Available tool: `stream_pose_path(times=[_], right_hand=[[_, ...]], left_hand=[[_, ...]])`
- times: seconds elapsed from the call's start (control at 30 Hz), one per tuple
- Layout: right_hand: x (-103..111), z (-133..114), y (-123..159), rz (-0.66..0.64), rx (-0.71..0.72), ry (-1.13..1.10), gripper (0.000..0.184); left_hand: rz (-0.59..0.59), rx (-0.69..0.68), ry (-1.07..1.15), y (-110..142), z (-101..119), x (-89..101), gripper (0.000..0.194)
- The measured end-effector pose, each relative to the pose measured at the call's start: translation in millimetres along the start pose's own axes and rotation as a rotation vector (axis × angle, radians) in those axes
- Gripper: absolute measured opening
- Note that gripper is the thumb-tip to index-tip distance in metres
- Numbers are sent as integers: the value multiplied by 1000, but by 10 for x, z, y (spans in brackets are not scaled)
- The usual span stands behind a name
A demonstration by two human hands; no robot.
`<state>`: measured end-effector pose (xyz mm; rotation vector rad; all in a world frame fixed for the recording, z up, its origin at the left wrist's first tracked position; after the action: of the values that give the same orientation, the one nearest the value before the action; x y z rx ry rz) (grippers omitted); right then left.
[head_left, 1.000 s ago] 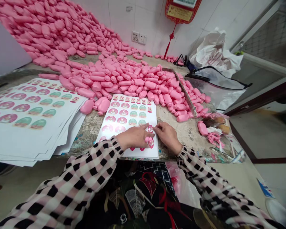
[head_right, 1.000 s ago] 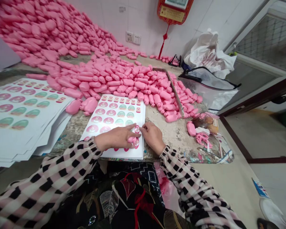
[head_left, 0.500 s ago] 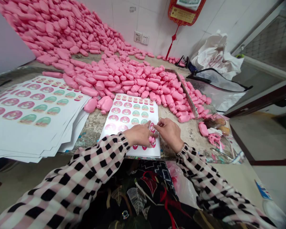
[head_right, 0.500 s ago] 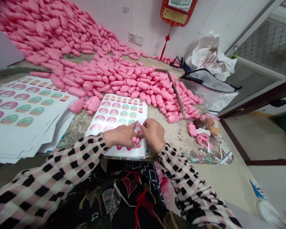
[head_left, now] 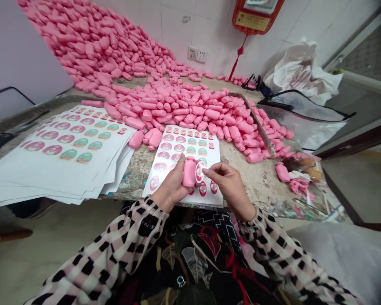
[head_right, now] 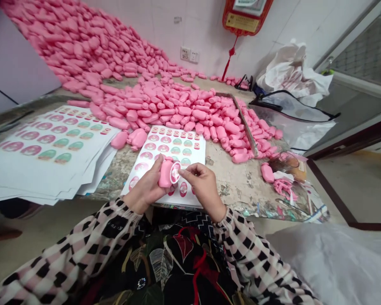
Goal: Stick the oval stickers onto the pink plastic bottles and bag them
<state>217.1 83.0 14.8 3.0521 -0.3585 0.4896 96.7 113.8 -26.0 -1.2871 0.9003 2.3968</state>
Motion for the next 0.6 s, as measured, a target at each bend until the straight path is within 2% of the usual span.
stream_pose_path(times=[0.23, 0.6], right_hand=[[-207, -21, 46, -79, 17, 46, 25], [-244, -17, 25, -70, 29, 104, 25]], left_hand=[[32, -19, 19, 67, -11, 4, 42], [-33, -60, 4, 36, -28, 29, 40]])
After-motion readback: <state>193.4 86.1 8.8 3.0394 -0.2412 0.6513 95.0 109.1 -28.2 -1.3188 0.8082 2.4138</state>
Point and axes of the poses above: each hand's wrist, its own y-axis away from the middle knuckle, its own x-axis out of the back of the hand, z = x × y, the point moved 7 cm from there along -y, towards the middle knuckle, and after that the axes turned 9 degrees about y, right-handed, at the moved point
